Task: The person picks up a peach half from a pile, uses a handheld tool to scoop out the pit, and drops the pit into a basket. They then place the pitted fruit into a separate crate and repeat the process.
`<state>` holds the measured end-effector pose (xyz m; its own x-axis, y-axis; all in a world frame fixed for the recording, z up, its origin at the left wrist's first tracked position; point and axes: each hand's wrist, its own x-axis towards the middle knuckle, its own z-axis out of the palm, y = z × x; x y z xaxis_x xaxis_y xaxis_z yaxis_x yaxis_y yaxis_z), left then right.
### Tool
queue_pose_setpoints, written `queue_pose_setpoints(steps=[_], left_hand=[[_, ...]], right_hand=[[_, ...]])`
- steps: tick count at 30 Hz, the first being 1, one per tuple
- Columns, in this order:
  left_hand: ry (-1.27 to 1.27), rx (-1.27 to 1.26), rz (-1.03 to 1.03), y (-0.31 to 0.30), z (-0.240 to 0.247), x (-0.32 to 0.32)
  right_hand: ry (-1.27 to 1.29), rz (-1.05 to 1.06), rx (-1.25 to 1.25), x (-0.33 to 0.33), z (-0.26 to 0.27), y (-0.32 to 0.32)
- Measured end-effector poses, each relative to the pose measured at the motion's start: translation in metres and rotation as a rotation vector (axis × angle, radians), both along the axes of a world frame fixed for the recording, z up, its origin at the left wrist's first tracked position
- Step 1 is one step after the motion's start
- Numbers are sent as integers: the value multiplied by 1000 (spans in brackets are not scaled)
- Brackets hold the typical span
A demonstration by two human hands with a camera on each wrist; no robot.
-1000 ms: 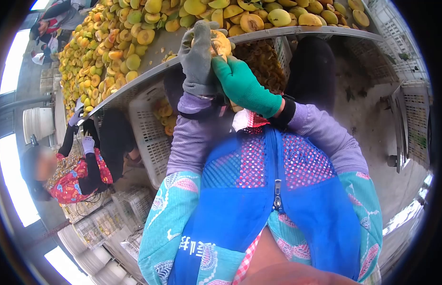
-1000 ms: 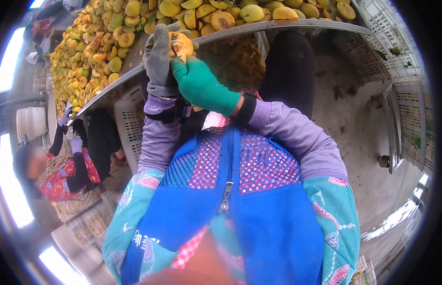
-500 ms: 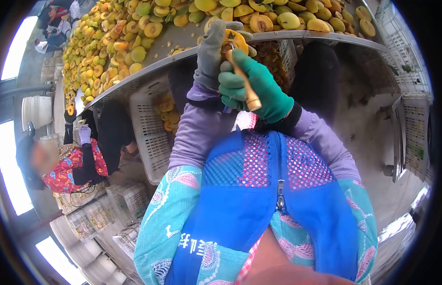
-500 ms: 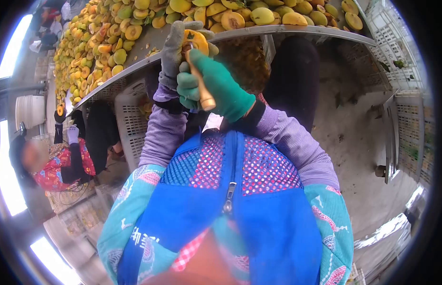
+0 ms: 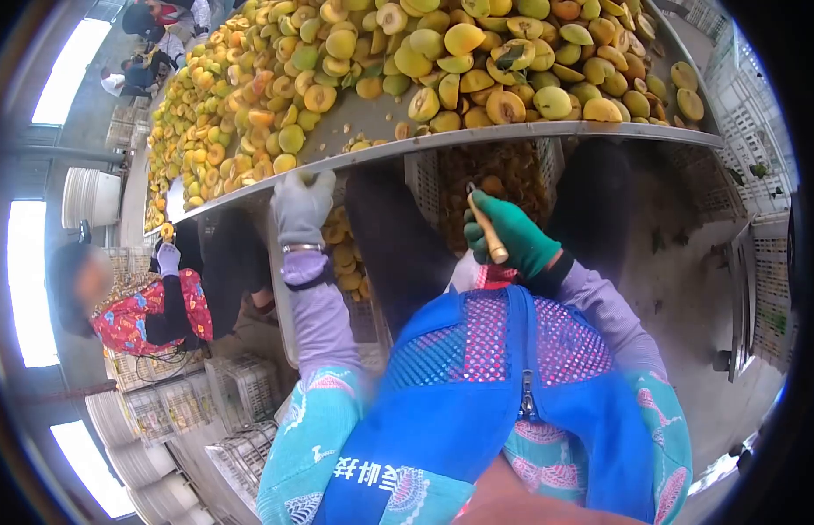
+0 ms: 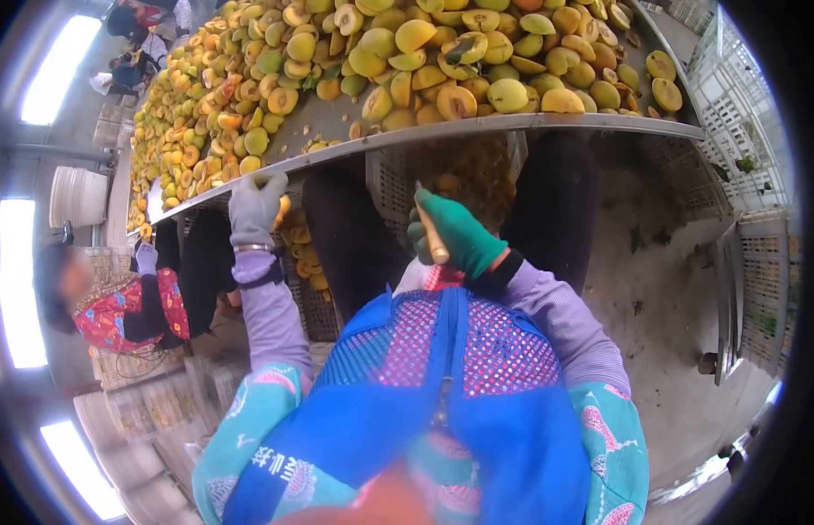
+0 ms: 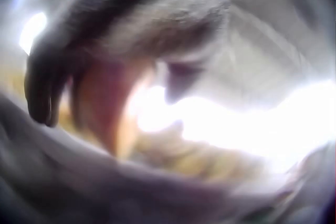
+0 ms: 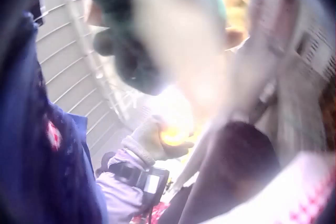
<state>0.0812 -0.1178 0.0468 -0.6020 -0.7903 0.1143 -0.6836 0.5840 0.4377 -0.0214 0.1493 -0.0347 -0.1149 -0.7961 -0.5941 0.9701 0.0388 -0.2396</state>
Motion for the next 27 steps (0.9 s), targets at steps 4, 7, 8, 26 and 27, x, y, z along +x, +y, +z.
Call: queue_pose_setpoints(steps=[4, 7, 8, 26, 27], left_hand=[[87, 129, -295, 20, 20, -118], [-99, -399, -468, 8, -34, -218], [-153, -344, -491, 1, -48, -237], [1032, 1785, -516, 64, -27, -96], [1043, 1716, -519, 65, -30, -95]], right_hand=[[173, -30, -90, 3, 13, -10], [340, -92, 4, -4, 17, -4], [365, -114, 22, -6, 21, -2], [1883, -234, 263, -38, 41, -49], [1883, -234, 260, -36, 42, -48]])
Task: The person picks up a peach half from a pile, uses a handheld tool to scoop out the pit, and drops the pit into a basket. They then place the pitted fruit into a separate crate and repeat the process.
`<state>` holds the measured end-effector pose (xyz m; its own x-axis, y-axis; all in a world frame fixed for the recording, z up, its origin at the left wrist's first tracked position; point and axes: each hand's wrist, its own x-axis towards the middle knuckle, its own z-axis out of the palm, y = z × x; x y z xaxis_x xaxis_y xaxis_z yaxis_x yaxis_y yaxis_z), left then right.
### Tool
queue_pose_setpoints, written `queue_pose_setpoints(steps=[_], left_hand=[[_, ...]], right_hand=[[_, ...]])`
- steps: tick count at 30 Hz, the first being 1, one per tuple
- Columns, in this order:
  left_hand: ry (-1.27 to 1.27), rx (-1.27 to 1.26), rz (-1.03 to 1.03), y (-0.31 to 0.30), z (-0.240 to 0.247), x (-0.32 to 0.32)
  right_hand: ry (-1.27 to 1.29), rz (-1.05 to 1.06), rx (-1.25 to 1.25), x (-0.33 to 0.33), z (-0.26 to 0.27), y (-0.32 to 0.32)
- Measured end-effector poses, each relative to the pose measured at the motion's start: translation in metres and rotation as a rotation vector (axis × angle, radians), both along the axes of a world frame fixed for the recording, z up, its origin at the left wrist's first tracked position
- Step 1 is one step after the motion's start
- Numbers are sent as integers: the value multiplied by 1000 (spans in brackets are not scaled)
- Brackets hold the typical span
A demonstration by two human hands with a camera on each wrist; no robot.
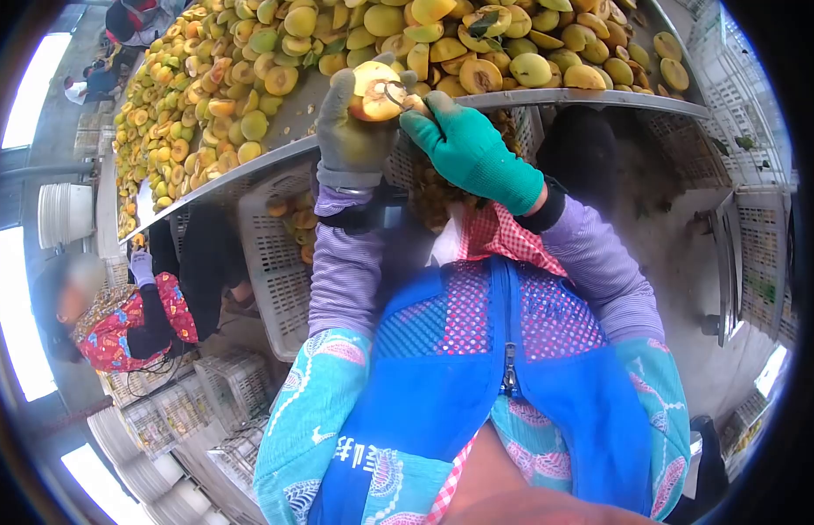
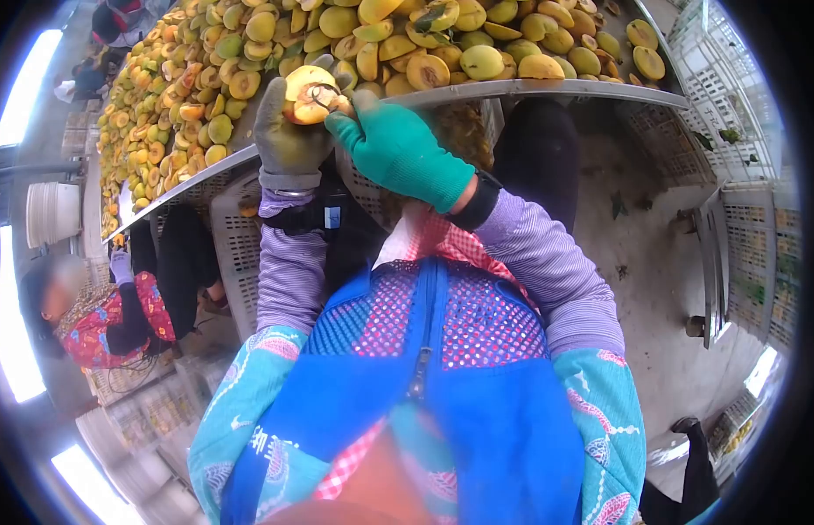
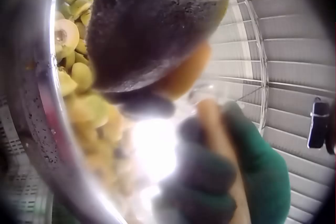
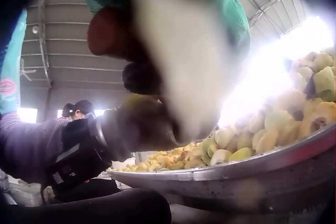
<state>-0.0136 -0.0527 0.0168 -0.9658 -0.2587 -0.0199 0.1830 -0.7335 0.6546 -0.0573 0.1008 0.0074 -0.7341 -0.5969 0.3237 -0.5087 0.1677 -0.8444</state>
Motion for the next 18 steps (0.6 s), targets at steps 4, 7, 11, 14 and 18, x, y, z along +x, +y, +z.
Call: queue_pose_setpoints(steps=[4, 7, 11, 14, 18], left_hand=[[22, -33, 20, 0, -1, 4], [61, -40, -82, 2, 11, 12], [-19, -418, 127, 6, -1, 8], [-7, -384, 144, 12, 1, 7], [-58, -401, 228, 19, 0, 5]], right_hand=[[16, 3, -1, 6, 4, 3], [19, 15, 14, 12, 4, 2], [0, -19, 5, 19, 4, -1], [-36, -78, -103, 21, -3, -4], [-40, -43, -30, 26, 5, 1]])
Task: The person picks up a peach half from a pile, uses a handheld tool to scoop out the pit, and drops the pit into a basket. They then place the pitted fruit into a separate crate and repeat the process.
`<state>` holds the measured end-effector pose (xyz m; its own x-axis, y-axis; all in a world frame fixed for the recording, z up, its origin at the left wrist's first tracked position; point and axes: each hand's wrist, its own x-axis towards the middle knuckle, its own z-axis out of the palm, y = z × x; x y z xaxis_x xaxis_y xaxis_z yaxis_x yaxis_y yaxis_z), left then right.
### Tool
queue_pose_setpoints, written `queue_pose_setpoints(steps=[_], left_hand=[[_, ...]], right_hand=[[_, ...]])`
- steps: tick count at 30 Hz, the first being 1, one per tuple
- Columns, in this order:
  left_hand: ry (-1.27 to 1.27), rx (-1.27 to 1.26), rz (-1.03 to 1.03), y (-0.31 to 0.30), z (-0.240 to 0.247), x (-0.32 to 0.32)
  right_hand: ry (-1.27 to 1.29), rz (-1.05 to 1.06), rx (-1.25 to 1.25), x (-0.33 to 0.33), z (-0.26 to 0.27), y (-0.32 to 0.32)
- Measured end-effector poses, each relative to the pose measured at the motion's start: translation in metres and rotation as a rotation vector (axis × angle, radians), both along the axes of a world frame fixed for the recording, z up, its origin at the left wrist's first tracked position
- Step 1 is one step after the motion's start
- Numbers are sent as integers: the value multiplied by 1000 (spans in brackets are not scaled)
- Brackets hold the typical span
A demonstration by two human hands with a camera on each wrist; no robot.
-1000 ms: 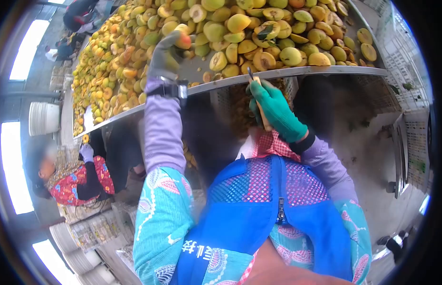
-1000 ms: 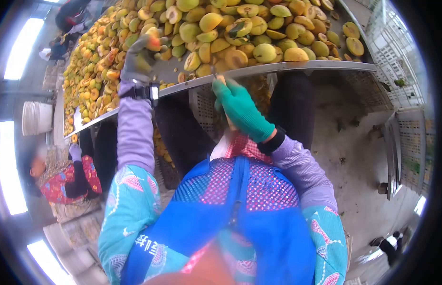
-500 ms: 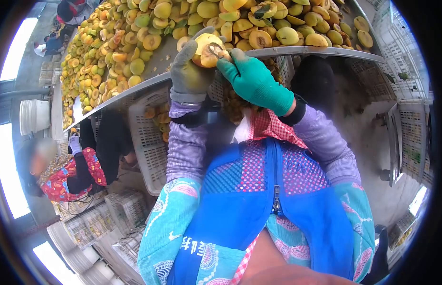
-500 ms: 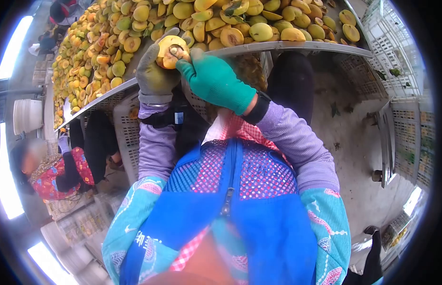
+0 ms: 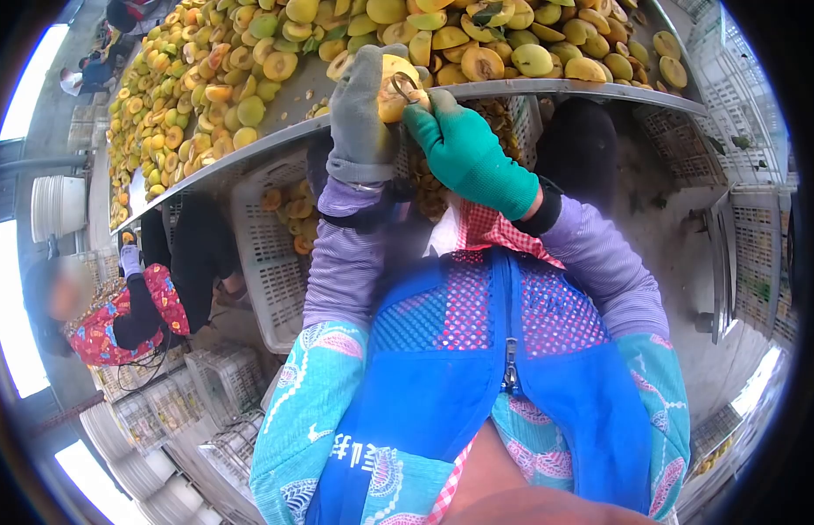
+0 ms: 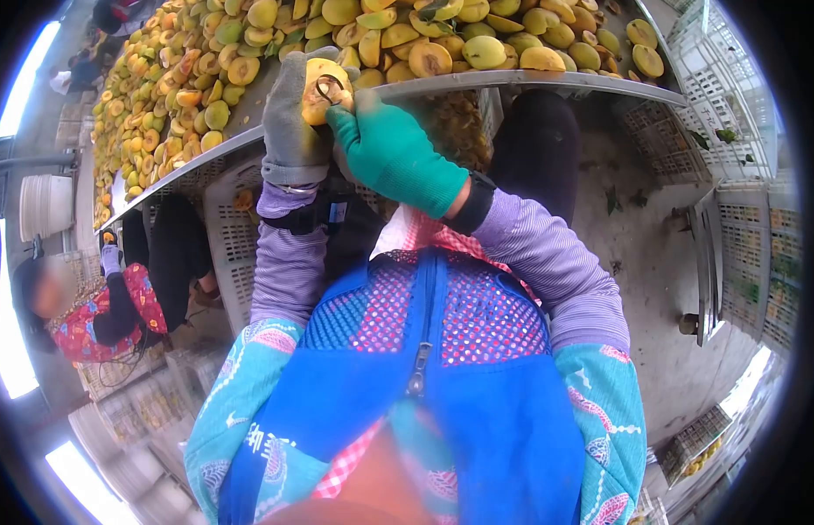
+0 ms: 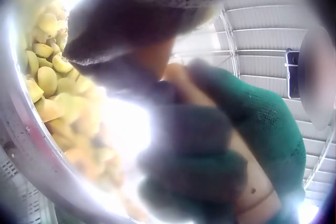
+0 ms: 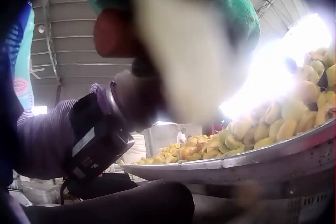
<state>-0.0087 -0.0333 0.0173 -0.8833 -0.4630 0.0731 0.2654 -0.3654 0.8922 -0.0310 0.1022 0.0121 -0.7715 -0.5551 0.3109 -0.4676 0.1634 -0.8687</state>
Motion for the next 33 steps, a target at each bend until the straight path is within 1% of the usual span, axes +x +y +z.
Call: queue_pose_setpoints(steps=[1, 2, 4, 7, 10, 11, 13, 14, 17, 19, 20, 22, 23, 25, 26, 29, 32, 33], left_hand=[[-7, 74, -3, 1, 3, 0], [-9, 78, 5, 4, 8, 1], [-14, 86, 21, 12, 17, 3], [7, -86, 104, 6, 4, -5], [-1, -185, 140, 8, 2, -7], [-12, -167, 138, 9, 3, -6], [-35, -136, 129, 12, 6, -3], [-44, -166, 88, 12, 5, -3], [-59, -279, -5, 4, 6, 3], [-28, -375, -37, 4, 9, 4], [-21, -252, -41, 7, 13, 5], [-2, -12, -41, 15, 25, 5], [8, -57, -11, 15, 23, 4], [23, -140, 47, 16, 15, 1], [15, -135, 43, 17, 14, 1], [-6, -133, 31, 17, 12, -1], [-25, -140, 25, 18, 10, -2], [-40, -134, 23, 17, 10, -2]], right_hand=[[-32, 17, 42, -1, 2, 1], [-63, 32, 85, -1, 3, 2], [-61, 59, 93, -3, -1, 1], [-111, 93, 106, -3, -2, 0], [-160, 90, 63, -2, -7, -1], [-174, 86, 39, 0, -11, -3], [-216, 88, -85, 5, -17, -7], [-239, 89, -147, 7, -19, -7], [-275, 110, -145, 8, -20, -4], [-177, 135, 17, -5, -16, 2], [-128, 147, 99, -9, -13, 4], [-158, 91, 23, -2, -11, 1], [-179, 62, -16, 4, -11, 1], [-208, 44, 20, 8, -8, 2], [-223, 36, 41, 9, -7, 3], [-230, 66, -95, 10, -19, 2], [-292, 145, -296, 8, -19, -2], [-402, 188, -292, 6, -20, -1]])
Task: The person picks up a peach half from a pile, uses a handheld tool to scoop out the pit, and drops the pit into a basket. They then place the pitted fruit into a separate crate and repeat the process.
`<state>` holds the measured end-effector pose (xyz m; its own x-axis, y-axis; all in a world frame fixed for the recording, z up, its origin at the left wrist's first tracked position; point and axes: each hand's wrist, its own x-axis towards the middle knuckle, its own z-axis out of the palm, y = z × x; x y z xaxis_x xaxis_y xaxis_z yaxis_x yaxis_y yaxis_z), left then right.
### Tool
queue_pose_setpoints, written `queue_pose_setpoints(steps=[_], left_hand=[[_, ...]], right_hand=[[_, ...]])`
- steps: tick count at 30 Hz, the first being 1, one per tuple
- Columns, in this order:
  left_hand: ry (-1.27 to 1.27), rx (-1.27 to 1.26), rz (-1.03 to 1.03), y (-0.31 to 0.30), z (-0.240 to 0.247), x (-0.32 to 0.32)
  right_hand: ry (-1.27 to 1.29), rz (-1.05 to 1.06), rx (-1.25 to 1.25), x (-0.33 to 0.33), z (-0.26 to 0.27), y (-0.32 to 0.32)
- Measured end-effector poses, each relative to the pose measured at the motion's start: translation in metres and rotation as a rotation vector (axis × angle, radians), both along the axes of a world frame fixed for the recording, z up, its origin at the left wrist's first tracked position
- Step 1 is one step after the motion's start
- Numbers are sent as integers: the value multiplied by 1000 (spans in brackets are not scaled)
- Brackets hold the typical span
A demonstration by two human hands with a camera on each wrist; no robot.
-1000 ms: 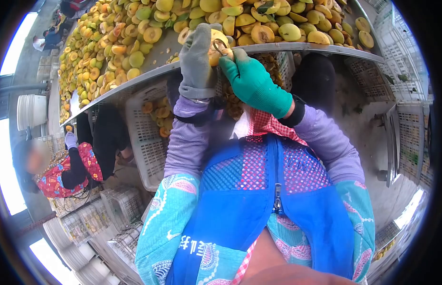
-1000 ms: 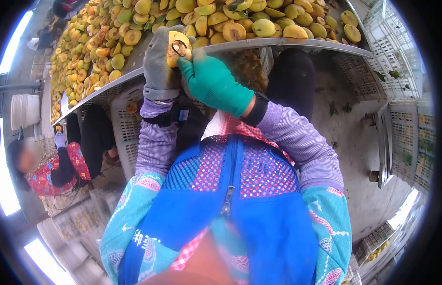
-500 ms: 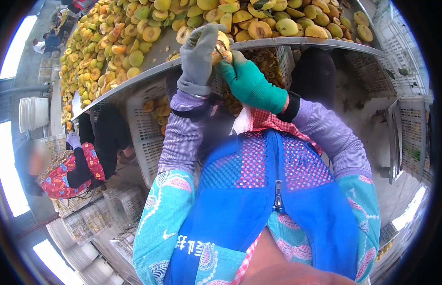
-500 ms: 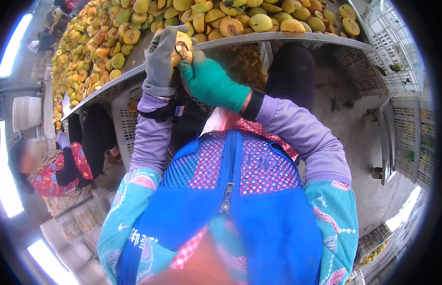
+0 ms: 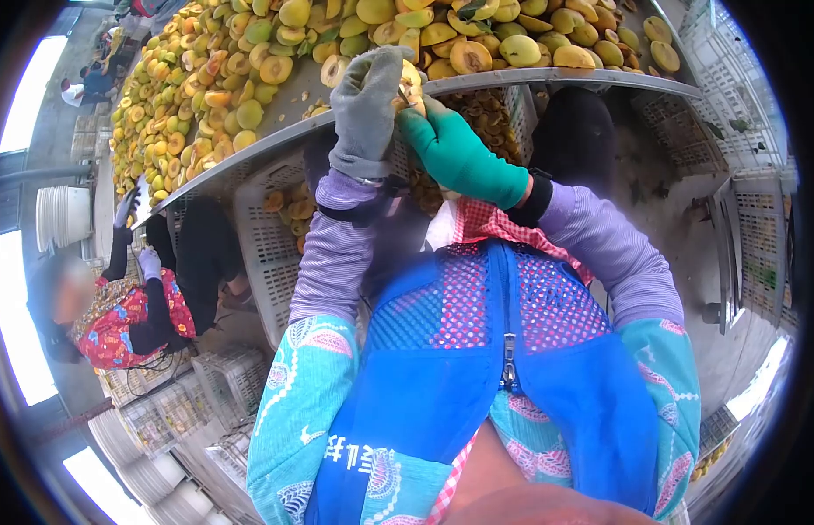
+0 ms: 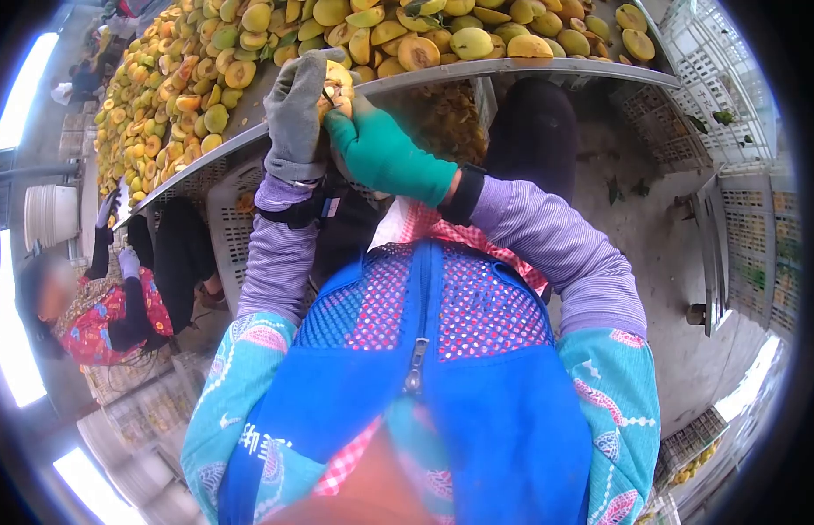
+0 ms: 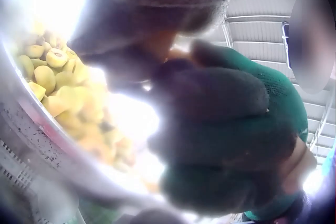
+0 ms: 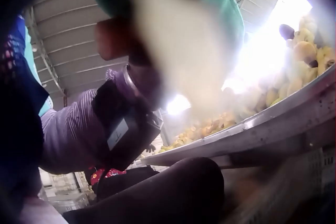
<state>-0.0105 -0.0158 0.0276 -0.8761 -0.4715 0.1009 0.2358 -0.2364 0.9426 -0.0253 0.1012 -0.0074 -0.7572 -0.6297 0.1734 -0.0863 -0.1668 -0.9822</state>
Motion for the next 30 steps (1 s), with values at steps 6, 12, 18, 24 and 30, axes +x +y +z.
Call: queue_pose_setpoints(steps=[6, 12, 18, 24, 30], left_hand=[[-21, -40, -65, -4, -4, 1], [-61, -320, 48, -4, -8, 2], [-39, -229, -37, 3, -6, 5], [-169, -191, -219, 0, 14, 10], [-23, -50, -145, 17, -11, -3]], right_hand=[[-176, 12, -41, 9, -8, -5], [-254, 97, -2, 5, -7, 2], [-102, 30, 25, 3, -13, 2], [-223, 139, -18, 9, -5, 12], [-592, 376, -100, -1, 4, 29]])
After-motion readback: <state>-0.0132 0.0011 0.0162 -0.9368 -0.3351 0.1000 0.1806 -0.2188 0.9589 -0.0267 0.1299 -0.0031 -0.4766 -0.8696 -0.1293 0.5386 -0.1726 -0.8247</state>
